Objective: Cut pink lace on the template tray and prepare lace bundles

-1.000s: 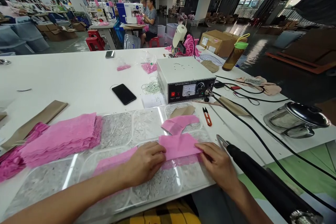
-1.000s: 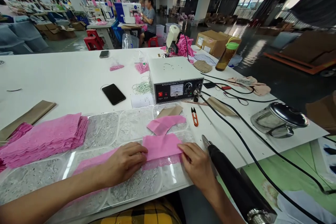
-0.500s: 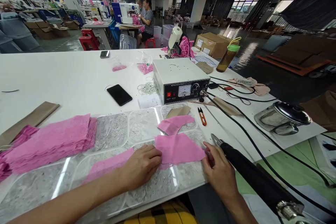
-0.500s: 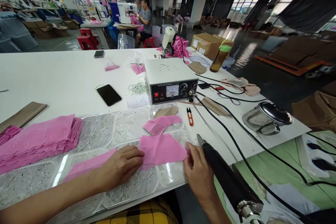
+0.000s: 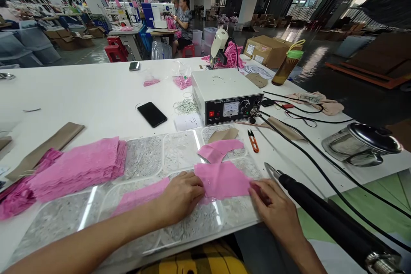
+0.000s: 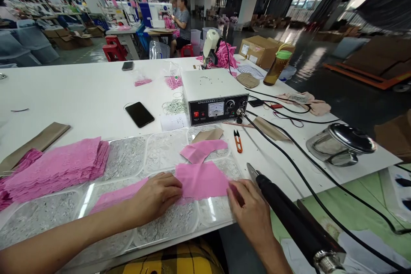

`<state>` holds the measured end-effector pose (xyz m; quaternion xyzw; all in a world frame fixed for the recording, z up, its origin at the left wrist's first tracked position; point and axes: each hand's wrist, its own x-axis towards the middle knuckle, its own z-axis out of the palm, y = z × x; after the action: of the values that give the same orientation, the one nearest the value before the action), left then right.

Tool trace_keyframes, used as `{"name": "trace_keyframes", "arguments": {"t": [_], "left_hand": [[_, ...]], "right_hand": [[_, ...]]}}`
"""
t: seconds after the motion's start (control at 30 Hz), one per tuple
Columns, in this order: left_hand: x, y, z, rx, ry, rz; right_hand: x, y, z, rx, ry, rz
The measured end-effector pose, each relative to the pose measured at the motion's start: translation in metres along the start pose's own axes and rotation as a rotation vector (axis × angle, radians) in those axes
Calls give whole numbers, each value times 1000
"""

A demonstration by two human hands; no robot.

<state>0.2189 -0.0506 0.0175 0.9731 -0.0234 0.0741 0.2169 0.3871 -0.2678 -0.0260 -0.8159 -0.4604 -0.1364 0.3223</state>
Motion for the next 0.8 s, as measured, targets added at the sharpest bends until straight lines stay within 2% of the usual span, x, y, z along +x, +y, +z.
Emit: {"name": "trace_keyframes", "arguments": {"t": [0.1,0.27,0.4,0.53,0.67,0.73,0.8], "left_hand": [[2,0,-3,-77,-23,-62],[4,2,-12,-223,-83,-208],[6,0,-16,-351,-106,-303],[7,-5,-14,-512,-94,-437],[7,-8,-15,-619,-98,-536],[7,-9,-16,-622,-95,-547],[6,-9,-17,-621,-90,-551]], "right_hand": [[-4,3,4,-7,-28,-2],[-4,3,9,-38,25,-20],[-4,-2,2,-20,67,-35],[1,-27,-3,62,80,-114],[12,-62,10,86,2,-219],[17,-69,20,35,-28,-216],[20,-65,26,-24,-31,-190]]}}
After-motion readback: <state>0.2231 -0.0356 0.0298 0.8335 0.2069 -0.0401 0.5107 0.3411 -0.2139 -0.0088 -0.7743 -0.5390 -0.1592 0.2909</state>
